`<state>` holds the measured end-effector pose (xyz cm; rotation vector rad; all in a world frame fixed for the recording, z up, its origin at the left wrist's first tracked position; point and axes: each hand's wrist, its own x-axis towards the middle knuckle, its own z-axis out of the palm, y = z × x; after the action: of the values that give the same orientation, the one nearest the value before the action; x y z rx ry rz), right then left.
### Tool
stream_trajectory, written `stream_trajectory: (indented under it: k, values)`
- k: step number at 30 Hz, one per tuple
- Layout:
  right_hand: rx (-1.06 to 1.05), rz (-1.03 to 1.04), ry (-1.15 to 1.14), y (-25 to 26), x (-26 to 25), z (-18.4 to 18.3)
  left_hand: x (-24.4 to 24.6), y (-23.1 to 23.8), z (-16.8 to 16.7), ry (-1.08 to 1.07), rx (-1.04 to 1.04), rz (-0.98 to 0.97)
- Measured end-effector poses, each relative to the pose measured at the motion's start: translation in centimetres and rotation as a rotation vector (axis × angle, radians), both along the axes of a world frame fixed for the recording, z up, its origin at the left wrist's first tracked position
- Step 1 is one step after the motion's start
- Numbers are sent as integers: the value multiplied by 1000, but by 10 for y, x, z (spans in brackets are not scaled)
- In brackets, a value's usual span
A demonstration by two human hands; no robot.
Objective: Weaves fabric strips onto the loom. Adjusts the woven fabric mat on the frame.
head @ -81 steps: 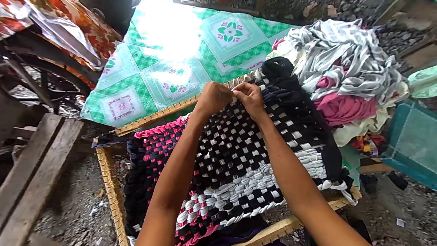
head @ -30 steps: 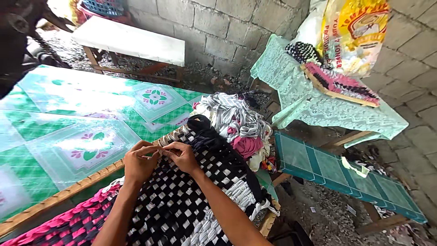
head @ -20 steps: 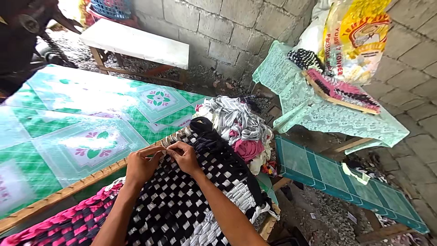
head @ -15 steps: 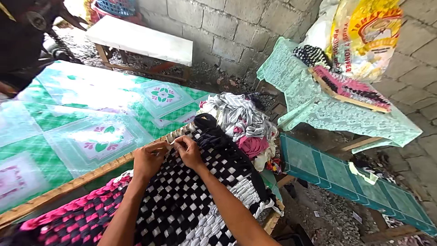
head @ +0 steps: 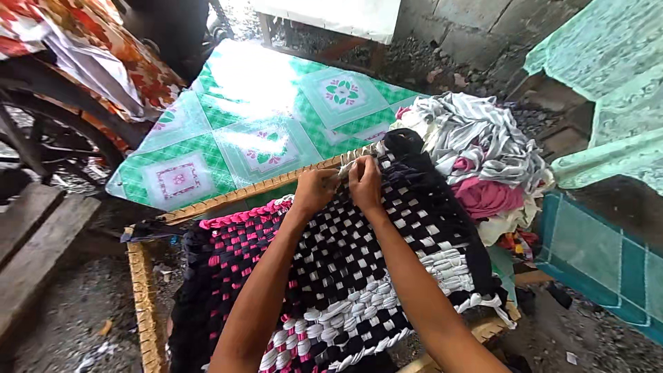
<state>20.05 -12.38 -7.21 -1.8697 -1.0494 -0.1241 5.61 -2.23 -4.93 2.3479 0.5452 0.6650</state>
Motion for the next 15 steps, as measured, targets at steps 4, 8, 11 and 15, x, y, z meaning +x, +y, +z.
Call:
stream_trajectory:
  k: [4, 8, 11, 15]
  values:
    - [-17, -59, 33, 4, 1, 2, -1, 2, -6, -60, -47, 20]
    - [-22, -84, 38, 8, 3, 1, 1, 2, -10, -56, -144, 39]
    - [29, 8, 45, 4, 7, -4, 4, 2, -5, 49, -181, 51]
    - [79, 184, 247, -2, 10, -5, 20, -13, 11, 158, -141, 164]
